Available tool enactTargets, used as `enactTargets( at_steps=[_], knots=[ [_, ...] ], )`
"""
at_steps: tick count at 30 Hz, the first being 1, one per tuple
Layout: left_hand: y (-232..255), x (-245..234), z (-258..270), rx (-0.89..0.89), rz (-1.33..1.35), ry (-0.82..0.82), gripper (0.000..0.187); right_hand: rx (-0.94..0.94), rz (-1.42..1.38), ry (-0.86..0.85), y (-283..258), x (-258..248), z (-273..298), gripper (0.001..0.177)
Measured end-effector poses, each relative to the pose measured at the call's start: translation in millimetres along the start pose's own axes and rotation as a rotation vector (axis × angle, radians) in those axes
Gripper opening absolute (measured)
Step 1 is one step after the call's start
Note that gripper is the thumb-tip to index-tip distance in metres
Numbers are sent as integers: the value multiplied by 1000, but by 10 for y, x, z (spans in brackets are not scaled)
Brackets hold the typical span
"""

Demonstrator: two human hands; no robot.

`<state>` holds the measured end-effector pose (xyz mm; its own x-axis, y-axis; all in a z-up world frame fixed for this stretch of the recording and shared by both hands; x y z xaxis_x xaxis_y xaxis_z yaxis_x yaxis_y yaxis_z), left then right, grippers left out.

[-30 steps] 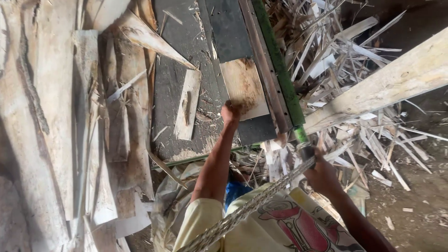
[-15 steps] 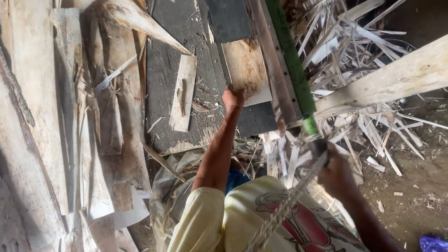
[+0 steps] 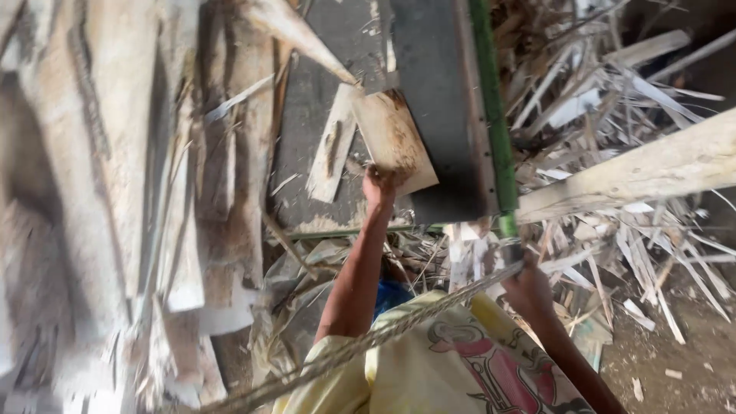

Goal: Cutting and trimming thin wood sheets using a manual lever-operated guillotine machine.

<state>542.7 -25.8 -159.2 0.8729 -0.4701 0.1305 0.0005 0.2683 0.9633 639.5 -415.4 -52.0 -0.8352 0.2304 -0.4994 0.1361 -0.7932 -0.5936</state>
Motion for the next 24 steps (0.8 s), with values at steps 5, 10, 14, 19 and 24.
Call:
enactTargets(
  at_steps=[5, 10, 14, 19, 24],
  knots=[
    [95, -168, 974, -411, 694, -140, 59, -20, -133, 22, -21, -245, 67, 41],
    [75, -404, 1705, -101, 544, -348, 53, -500, -847, -221, 480, -424, -77, 24],
    [419, -754, 2201, -131, 407, -252, 56, -429, -965, -452, 1069, 28, -873, 24],
    [599, -1615, 2510, -89, 360, -237, 56, -138, -611, -635, 673, 1611, -1081, 37],
    [1384, -3063, 2520, -159, 449, -129, 62, 59, -346, -701, -52, 2886, -1872, 52]
  ],
)
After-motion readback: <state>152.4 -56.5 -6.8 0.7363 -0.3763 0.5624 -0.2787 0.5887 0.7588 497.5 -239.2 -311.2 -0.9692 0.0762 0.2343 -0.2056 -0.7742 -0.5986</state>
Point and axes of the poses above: each hand's wrist, its own z-axis away from the middle knuckle, its own x-axis out of the palm, y = z × x, the point moved 4 cm from there along -z, towards the middle knuckle, and after that the axes turned 12 degrees about -y, right-handed, at the moved point
